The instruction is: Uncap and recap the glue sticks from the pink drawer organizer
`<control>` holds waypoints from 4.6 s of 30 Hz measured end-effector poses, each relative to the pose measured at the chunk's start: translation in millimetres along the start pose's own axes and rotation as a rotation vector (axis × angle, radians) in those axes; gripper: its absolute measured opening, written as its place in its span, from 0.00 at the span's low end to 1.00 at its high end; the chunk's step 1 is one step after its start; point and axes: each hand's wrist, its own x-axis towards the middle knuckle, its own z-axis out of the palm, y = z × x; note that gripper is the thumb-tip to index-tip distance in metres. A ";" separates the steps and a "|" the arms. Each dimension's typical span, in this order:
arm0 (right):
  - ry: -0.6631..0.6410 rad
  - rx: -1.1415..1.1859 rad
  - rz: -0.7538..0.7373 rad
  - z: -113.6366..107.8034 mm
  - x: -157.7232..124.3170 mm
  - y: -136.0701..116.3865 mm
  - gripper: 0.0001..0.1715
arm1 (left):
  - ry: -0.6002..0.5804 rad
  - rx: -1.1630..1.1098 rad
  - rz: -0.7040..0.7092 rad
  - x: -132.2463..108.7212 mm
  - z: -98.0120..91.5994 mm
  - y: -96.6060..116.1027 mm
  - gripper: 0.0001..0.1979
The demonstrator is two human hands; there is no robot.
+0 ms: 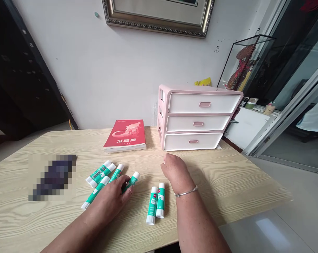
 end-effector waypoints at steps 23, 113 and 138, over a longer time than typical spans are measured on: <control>-0.058 0.066 -0.031 0.5 -4.5 -18.1 0.11 | -0.199 -0.788 -0.041 -0.3 -5.4 -6.1 0.07; -0.019 -0.015 0.195 -5.7 12.8 21.3 0.21 | 0.249 0.469 -0.006 -6.2 14.2 -17.4 0.17; -0.089 0.786 -0.113 1.8 -8.5 -39.4 0.12 | 0.041 -0.122 0.179 -17.3 18.1 9.1 0.07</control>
